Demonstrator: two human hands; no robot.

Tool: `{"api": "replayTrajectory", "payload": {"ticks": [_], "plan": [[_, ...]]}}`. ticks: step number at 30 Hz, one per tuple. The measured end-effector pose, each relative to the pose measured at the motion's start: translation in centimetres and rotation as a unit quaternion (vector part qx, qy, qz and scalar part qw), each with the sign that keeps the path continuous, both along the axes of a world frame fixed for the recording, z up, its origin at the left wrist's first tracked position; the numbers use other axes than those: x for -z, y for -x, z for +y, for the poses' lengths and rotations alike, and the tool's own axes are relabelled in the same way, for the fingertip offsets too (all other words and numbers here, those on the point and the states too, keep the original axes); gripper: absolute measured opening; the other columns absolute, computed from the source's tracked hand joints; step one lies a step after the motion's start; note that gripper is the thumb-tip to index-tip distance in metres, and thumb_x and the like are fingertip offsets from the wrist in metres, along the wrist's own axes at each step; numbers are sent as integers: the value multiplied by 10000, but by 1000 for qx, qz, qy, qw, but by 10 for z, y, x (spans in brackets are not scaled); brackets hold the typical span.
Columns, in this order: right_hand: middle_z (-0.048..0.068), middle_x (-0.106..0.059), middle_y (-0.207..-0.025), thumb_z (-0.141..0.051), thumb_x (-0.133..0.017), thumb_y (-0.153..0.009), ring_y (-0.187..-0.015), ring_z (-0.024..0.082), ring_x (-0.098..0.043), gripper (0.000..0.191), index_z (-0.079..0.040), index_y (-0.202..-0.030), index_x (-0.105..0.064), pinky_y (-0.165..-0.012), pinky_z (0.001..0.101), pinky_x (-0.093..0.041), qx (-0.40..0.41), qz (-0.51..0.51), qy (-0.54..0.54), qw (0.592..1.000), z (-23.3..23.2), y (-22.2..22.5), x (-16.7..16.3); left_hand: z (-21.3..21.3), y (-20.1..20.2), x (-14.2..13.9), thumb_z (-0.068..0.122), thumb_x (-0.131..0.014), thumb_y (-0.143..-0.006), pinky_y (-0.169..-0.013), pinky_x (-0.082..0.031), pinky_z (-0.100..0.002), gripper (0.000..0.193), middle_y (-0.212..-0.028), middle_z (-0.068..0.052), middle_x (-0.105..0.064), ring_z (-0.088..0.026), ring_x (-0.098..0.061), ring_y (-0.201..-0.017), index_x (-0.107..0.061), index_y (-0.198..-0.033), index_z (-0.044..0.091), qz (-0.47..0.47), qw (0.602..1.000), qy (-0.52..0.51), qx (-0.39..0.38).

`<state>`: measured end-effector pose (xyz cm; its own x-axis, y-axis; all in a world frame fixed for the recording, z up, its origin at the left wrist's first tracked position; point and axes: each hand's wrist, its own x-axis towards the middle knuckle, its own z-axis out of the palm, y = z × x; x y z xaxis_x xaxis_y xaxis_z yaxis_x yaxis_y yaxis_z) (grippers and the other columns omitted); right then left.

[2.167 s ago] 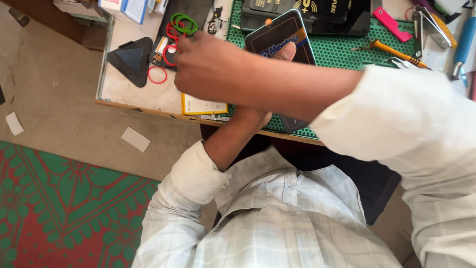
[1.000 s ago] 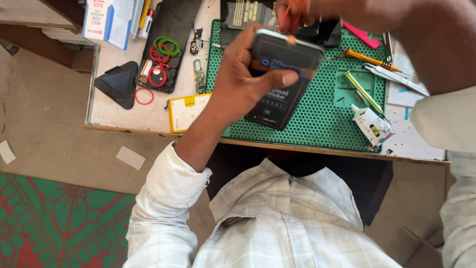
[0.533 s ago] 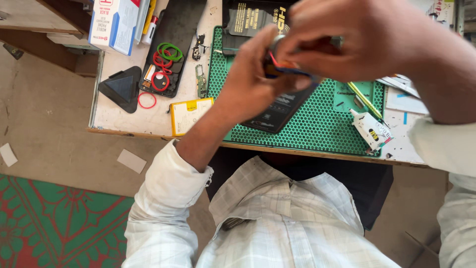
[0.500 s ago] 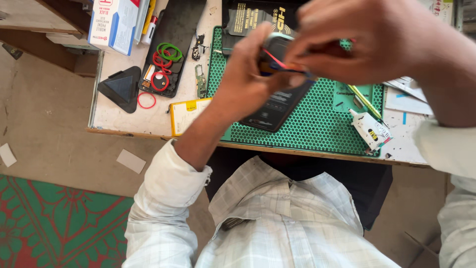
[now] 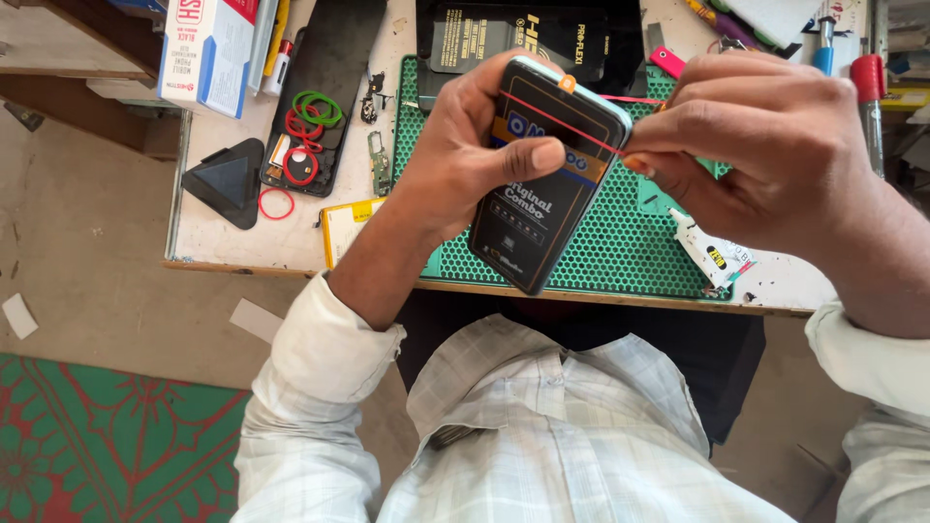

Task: The person uses a green screwdriver to remove screws from a disassembled smartphone, then applies glue from a tube to the phone's internal frame. The person secures the phone with rubber bands and inspects the assembly.

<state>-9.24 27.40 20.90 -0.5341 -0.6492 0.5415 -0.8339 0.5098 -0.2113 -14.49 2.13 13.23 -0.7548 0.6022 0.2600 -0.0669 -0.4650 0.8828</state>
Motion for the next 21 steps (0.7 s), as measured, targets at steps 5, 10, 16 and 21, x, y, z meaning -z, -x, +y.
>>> {"api": "replayTrajectory", "payload": {"ticks": [5,10,16,21], "plan": [[122,-648,-778,-142,-784,-881,-695,287,-665,168,-6,-917,-692,-669,435,-487,35,108,-7,994,25,-9,20,-1,2,-10,124,-865,-978,-862,-577,-258,255,-967,-31,-713,-99,-690,-904,-657,-1076,12,21,998,5,-54],[156,-617,-1033,-218,-777,-905,-772,235,-668,379,29,-1137,-607,-755,390,-521,91,-38,278,955,63,-35,41,-12,4,-24,103,-846,-936,-840,-621,-330,250,-1012,-87,-758,-169,-735,-895,-677,-1091,5,-21,973,-85,-212],[196,-580,-1340,-309,-768,-934,-863,173,-671,658,72,-1402,-505,-859,336,-562,-266,-437,721,468,40,-37,50,19,-28,-15,105,-820,-985,-744,-589,-268,246,-970,-74,-729,-121,-688,-829,-655,-1126,-11,139,903,102,-394],[134,-509,-1524,-248,-801,-969,-823,83,-614,827,57,-1609,-375,-879,283,-552,-47,-470,540,696,1,-28,41,34,-49,-3,62,-777,-977,-753,-572,-263,394,-1165,-56,-746,-150,-755,-963,-545,-1295,81,491,729,209,-428]]}}
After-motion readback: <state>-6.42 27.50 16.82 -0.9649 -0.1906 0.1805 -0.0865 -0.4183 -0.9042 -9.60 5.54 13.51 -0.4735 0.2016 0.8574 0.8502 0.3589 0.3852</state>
